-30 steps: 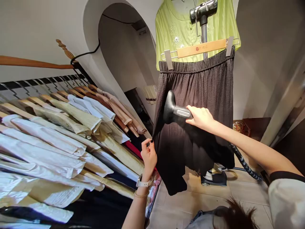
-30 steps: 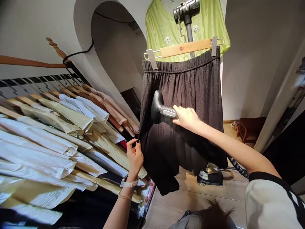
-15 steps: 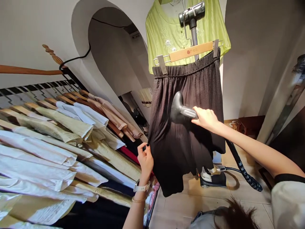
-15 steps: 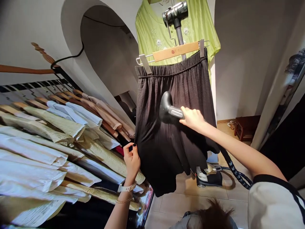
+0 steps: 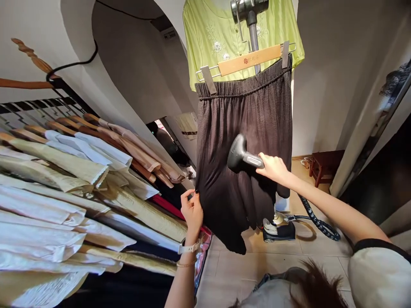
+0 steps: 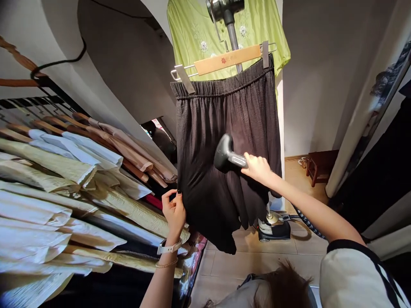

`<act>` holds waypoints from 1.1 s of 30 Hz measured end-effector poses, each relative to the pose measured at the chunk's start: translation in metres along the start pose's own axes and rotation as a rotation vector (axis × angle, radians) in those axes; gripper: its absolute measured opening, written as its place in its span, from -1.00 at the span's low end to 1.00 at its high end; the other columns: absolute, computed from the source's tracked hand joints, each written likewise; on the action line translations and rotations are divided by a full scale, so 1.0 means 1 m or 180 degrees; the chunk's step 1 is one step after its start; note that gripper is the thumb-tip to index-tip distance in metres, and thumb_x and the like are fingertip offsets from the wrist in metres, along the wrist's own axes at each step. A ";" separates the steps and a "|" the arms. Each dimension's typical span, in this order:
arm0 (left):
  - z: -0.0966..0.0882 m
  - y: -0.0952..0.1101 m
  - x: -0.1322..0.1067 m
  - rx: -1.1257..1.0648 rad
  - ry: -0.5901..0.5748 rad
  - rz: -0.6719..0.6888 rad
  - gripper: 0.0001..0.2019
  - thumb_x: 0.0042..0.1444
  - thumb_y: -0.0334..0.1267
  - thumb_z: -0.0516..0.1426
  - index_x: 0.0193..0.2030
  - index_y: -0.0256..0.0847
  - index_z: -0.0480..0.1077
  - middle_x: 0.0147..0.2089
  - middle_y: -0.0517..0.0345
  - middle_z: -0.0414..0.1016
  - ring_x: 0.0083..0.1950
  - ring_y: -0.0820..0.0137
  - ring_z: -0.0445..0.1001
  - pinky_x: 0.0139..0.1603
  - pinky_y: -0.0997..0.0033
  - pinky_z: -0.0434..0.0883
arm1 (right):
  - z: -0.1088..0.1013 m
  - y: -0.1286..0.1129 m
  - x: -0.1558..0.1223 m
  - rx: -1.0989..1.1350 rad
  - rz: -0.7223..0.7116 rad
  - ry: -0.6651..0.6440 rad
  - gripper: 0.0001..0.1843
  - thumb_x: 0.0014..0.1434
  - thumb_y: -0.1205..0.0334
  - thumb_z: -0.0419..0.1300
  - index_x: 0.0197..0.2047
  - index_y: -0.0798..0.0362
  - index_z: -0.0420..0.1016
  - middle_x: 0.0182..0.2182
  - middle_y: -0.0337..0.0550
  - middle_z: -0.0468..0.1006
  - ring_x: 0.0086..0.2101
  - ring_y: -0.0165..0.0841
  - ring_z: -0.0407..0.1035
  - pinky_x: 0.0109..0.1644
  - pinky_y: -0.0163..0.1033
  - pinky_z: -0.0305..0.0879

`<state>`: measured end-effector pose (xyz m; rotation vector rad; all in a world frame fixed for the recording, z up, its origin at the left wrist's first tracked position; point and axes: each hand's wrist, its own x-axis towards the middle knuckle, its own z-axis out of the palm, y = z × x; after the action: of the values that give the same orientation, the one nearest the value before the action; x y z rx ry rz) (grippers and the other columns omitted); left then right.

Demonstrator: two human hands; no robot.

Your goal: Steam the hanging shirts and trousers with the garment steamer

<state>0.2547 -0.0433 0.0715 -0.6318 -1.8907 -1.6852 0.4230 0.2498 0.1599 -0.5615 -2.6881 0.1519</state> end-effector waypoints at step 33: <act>0.090 0.076 0.091 -0.0936 0.0108 0.0510 -0.68 0.17 -0.01 0.21 -0.27 -0.28 0.54 -0.31 0.14 0.51 -0.25 0.44 0.43 -0.12 0.43 0.41 | 0.081 -0.053 -0.138 0.4854 0.2208 0.0873 -0.43 -0.14 -0.19 0.44 -0.32 0.01 0.28 -0.63 -0.40 0.37 -0.65 -0.46 0.28 -0.56 -0.33 0.26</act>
<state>0.2296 0.0549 0.1806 -0.8391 -1.5363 -1.8696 0.4887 0.1436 0.0460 -0.7769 -1.3184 1.8467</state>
